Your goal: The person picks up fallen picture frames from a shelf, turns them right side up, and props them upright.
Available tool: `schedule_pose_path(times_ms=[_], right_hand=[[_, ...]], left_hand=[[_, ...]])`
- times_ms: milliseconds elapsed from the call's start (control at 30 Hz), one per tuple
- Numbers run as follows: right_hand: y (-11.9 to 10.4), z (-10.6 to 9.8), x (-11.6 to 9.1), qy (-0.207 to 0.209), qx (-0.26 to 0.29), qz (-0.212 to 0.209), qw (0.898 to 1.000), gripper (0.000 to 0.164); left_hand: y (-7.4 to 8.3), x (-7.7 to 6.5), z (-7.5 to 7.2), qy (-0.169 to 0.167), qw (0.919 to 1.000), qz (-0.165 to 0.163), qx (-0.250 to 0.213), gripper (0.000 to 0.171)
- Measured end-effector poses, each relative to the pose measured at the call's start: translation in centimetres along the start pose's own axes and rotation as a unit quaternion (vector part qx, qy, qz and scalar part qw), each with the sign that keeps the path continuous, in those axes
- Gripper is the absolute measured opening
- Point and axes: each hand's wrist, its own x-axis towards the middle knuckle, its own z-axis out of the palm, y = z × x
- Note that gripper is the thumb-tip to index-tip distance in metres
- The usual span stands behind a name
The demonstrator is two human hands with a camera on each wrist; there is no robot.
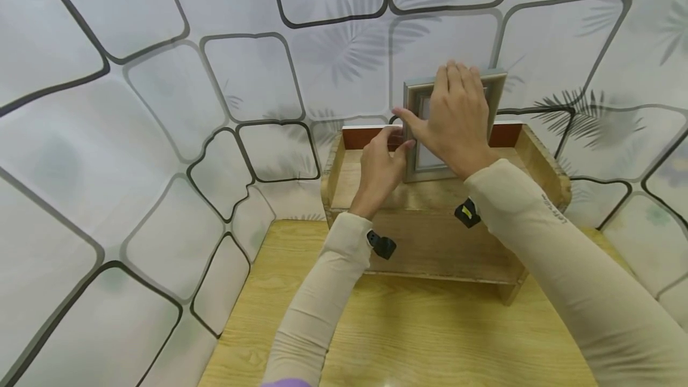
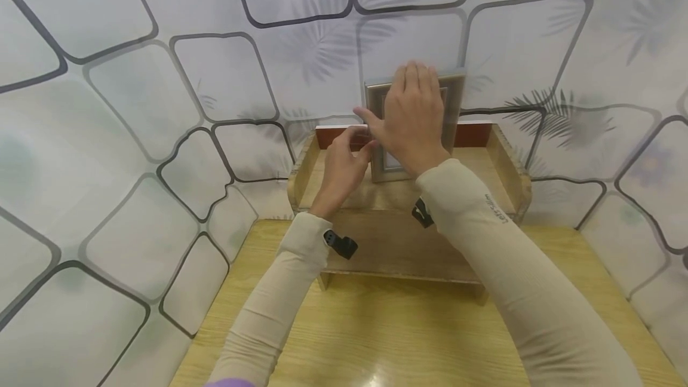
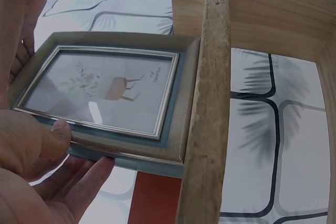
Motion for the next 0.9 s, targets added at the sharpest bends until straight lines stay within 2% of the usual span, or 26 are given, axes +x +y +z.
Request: schedule_pose_path(times_ms=[600, 767, 900], right_hand=[[0.05, -0.31, 0.12, -0.018, 0.005, 0.014, 1.000, 0.101], [0.11, -0.19, 0.17, -0.008, 0.002, 0.002, 1.000, 0.093], [0.05, -0.31, 0.17, -0.011, 0.006, -0.004, 1.000, 0.095]], left_hand=[[0.36, -0.64, -0.11, -0.003, 0.9998, 0.010, 0.016, 0.031], [0.32, -0.71, -0.24, 0.001, 0.9999, 0.008, -0.009, 0.030], [0.16, -0.76, -0.32, 0.004, 0.9997, 0.008, -0.024, 0.031]])
